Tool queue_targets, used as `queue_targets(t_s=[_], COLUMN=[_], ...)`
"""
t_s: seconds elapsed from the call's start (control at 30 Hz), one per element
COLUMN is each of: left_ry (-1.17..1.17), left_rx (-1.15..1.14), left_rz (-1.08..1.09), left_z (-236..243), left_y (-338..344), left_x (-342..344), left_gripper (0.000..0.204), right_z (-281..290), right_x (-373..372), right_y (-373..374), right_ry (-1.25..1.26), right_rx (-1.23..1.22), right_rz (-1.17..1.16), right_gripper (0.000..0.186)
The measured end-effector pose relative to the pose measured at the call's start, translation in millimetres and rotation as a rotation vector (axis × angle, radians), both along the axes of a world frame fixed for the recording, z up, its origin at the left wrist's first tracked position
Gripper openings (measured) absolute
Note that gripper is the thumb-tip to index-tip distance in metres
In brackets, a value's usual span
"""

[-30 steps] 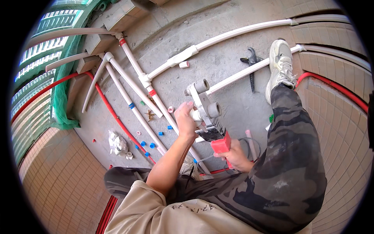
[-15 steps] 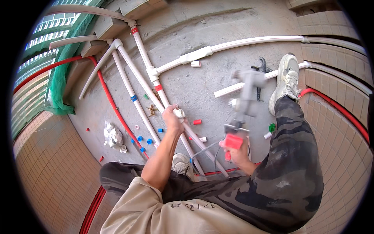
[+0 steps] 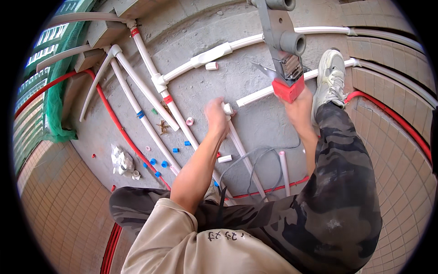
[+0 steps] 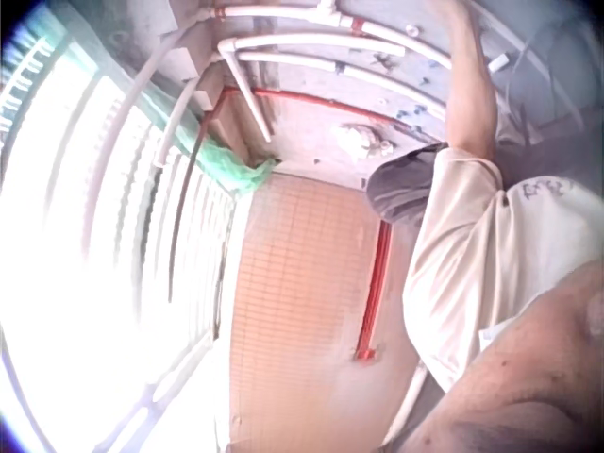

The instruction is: The person sits on the floor and uses a pipe fusion tool to heat and join white plastic pipes and fittings. They repeatedly insert pipe ends and fittings into the tool, then press the heated parts together to form connections.

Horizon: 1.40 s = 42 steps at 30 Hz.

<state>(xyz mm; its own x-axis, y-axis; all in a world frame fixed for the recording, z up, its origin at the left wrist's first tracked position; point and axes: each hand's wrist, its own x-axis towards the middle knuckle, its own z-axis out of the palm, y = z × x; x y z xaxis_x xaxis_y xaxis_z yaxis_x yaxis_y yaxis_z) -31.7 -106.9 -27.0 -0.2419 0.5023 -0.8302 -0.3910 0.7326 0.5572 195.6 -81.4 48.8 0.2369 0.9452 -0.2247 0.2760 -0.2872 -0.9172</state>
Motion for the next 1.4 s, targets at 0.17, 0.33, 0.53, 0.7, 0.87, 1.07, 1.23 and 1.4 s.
queue_targets(t_s=[0.17,0.33,0.53,0.7,0.87,1.07,1.23,1.4], left_ry=[0.086,0.082,0.083,0.118,0.118,0.087,0.111,0.088], left_rx=[0.015,-0.015,-0.055,-0.075,-0.088,-0.105,-0.122,-0.104], left_rz=[-0.002,-0.016,0.018,0.055,0.063,0.064,0.161,0.165], left_z=[2,5,8,11,10,11,15,9], left_y=[4,7,12,18,19,21,25,22], left_x=[16,19,26,31,30,30,36,39], left_gripper=[0.022,0.020,0.022,0.021,0.020,0.018,0.016,0.015], right_z=[-27,-53,-39,-53,-51,-40,-48,-62], right_x=[11,25,28,32,31,28,30,34], right_y=[8,3,7,3,2,5,6,2], right_ry=[-0.181,-0.176,-0.241,-0.201,-0.241,-0.297,-0.214,0.062], right_rx=[-0.126,-0.103,-0.283,-0.106,-0.181,-0.264,-0.243,-0.137], right_rz=[0.009,-0.031,0.025,0.017,0.018,0.068,0.084,-0.009], right_gripper=[0.027,0.034,0.036,0.035,0.038,0.039,0.035,0.034])
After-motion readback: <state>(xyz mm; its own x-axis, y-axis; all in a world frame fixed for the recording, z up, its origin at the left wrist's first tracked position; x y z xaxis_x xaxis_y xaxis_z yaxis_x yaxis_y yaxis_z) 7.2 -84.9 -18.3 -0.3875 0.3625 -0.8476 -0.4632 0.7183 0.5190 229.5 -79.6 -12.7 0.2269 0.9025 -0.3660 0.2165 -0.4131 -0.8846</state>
